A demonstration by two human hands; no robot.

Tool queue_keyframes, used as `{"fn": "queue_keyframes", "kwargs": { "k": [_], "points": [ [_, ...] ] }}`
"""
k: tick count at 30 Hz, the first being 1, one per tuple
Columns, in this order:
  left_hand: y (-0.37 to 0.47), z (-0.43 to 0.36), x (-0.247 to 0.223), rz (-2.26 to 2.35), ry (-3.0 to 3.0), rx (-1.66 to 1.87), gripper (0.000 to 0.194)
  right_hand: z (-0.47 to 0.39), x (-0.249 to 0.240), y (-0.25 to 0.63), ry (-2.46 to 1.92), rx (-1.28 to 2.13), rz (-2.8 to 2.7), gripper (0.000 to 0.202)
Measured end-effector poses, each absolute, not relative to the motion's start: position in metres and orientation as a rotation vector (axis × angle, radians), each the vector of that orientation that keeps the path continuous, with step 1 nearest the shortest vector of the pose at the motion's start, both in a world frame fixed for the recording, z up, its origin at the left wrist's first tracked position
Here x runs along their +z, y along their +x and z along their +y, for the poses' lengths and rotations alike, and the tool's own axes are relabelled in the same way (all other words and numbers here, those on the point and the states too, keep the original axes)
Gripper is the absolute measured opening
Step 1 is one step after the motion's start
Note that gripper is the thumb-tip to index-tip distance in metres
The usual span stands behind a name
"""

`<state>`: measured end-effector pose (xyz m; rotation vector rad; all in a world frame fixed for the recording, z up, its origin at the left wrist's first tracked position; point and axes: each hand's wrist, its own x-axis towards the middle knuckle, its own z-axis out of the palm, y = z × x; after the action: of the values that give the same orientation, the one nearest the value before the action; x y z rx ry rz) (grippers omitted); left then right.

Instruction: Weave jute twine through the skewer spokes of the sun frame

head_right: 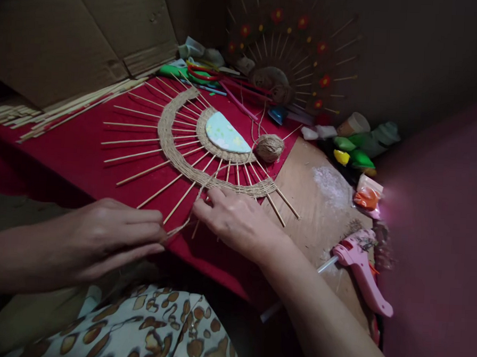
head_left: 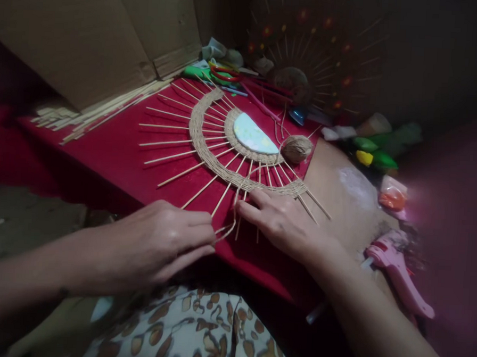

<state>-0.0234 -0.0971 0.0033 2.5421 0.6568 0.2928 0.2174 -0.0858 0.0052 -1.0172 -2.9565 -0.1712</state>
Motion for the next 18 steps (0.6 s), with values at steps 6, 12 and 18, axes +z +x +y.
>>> {"fn": "queue_keyframes", "kwargs": {
  "k": [6, 12, 18],
  "points": [
    [-0.029, -0.052, 0.006, 0.874, 2.545, 0.397, 0.026, -0.086, 0.002, 0.218, -1.054, -0.113, -2.855, 0.022],
    [-0.014, -0.020, 0.005, 1.286, 2.100, 0.566, 0.023, -0.085, -0.013, 0.222, -1.157, 0.044, -2.640, 0.024],
    [-0.010, -0.017, 0.006, 1.229, 1.430, 0.786, 0.021, -0.084, -0.018, 0.222, -1.243, 0.227, -2.472, 0.020]
  ]
}}
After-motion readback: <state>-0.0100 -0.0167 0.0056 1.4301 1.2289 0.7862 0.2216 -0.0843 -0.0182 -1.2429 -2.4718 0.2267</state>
